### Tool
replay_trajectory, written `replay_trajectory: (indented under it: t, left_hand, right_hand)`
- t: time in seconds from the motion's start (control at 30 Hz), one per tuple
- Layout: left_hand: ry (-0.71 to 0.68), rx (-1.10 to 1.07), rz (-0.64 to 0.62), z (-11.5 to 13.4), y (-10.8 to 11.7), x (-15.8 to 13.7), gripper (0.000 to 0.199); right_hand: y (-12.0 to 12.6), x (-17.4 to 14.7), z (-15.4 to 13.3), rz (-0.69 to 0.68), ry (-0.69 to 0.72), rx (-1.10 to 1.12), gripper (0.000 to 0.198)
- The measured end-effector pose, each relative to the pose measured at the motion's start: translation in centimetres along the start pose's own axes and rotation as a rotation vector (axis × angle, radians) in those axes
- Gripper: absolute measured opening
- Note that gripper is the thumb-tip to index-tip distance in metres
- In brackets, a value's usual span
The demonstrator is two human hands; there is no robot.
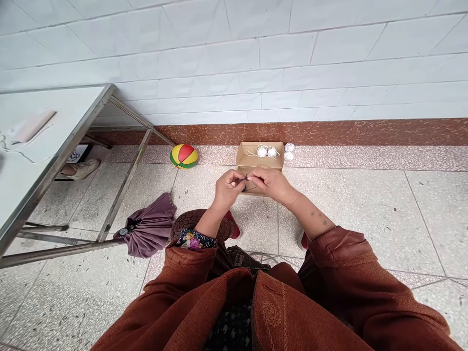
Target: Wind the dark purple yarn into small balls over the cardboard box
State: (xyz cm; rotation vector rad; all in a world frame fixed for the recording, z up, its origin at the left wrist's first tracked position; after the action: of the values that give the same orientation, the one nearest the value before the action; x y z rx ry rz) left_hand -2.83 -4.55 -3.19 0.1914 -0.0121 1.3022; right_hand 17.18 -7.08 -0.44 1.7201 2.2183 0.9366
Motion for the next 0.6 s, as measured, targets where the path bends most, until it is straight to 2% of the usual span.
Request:
replay_trajectory:
  t: [0.13, 0.2, 0.27, 0.33, 0.43, 0.5, 0.6]
  left_hand:
    - [-0.021, -0.214, -0.180, 0.7, -0.5, -0.6, 0.024]
    - [0.006, -0.341, -0.185, 0.8, -0.4, -0.5, 0.032]
    - [0.037, -0.393, -0.112, 0.7, -0.3, -0.3, 0.037]
    - [0.064, -0.363, -0.015, 0.4, -0.2, 0.1, 0.036]
    - [0.099, -0.199, 0.077, -0.1, -0.1, 0.5, 0.027]
    - [0.101, -0.078, 0.070, -0.2, -0.2, 0.4, 0.022]
    - [0.061, -0.024, -0.056, 0.1, -0.6, 0.0, 0.017]
  right_hand:
    - [0.5, 0.3, 1.2, 0.094, -0.097, 0.001, 0.019]
    - [-0.2, 0.2, 1.4, 0.052, -0.130, 0.021, 0.019]
    - [-1.0, -0.2, 1.1, -0.015, -0.119, 0.012, 0.018]
    - [-1.7, -0.7, 0.5, -0.079, -0.066, -0.031, 0.016]
    - [-1.9, -1.2, -0.6, -0.145, 0.046, -0.106, 0.016]
    - [-1.4, -1.2, -0.9, -0.141, 0.092, -0.118, 0.017]
    - [-0.1, -0.7, -0.7, -0.043, 0.092, -0.087, 0.019]
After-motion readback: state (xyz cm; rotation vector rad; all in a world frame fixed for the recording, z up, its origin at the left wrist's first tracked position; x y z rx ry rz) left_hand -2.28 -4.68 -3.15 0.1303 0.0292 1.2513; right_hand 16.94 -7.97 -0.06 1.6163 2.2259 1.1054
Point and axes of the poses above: each hand's wrist, its own x-axis towards the middle knuckle, its own y-axis out of the back of the hand, z = x × y, the point moved 1 cm from there along x, towards the middle knuckle, and after that the axes turned 3 degrees about -z, right-handed, at the moved point
